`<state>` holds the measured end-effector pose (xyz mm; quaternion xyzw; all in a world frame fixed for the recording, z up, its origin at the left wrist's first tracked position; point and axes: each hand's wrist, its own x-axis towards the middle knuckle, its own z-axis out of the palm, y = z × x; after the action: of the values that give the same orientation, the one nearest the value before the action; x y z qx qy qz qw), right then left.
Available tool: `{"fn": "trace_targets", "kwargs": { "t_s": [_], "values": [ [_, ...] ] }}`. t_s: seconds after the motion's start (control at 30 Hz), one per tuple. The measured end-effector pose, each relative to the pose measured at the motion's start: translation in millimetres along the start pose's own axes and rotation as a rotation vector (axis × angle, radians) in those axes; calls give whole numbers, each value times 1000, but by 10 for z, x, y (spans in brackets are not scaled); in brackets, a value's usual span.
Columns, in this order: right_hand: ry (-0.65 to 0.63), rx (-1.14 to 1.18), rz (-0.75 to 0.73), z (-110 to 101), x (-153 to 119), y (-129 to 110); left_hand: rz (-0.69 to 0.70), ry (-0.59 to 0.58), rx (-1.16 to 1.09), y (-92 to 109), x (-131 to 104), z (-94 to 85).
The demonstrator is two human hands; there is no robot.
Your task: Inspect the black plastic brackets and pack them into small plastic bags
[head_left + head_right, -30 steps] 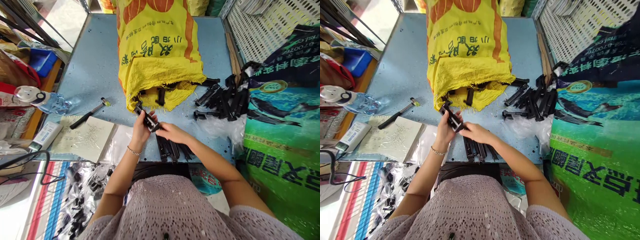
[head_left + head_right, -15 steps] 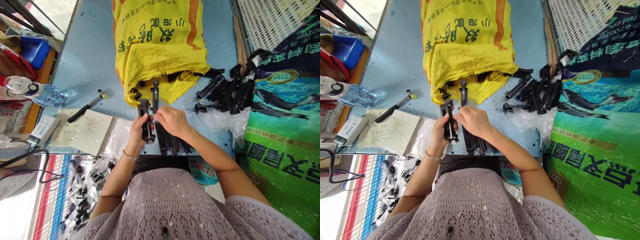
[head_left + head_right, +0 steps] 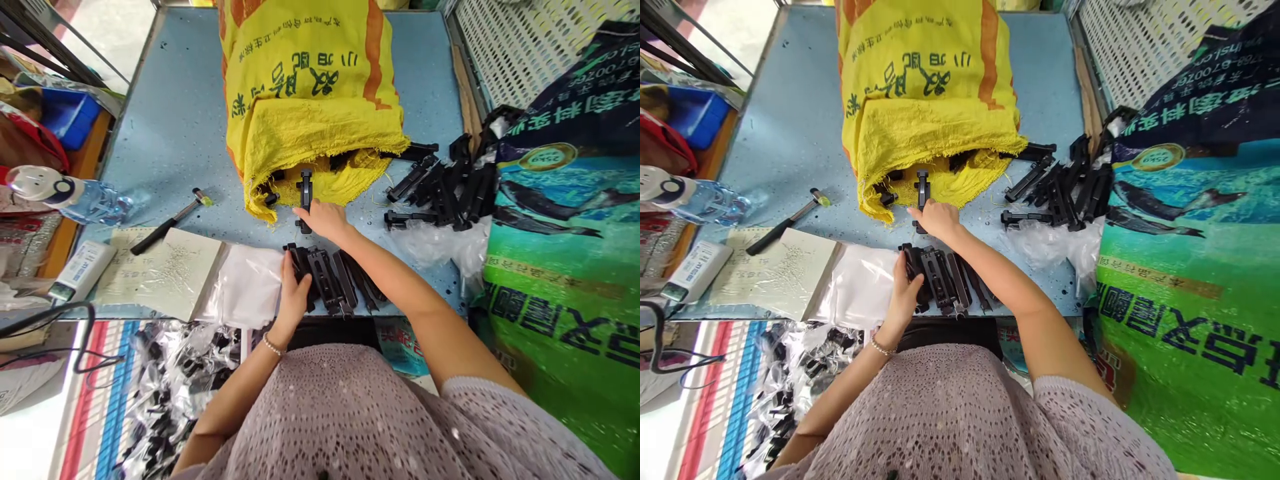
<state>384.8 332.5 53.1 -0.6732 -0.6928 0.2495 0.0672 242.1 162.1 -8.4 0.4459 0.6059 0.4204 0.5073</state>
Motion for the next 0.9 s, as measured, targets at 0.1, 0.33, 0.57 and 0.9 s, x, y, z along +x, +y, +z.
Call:
{"fn": "trace_targets", "kwargs": {
  "t_s": [0.1,0.33,0.57,0.9],
  "values": [
    [-112,150,-3,-2,150,15,36,30,-31,58,30,12],
    [-640,864,-304,-82,-882,126,-81,-152,-611,781,349,-201],
    [35,562,-320,-420,-900,-11,-33,-227,-502,910,220,-108],
    [-305,621,-469,49,-1247,-19,-68,-86,-593,926,320,-241]
  ]
}}
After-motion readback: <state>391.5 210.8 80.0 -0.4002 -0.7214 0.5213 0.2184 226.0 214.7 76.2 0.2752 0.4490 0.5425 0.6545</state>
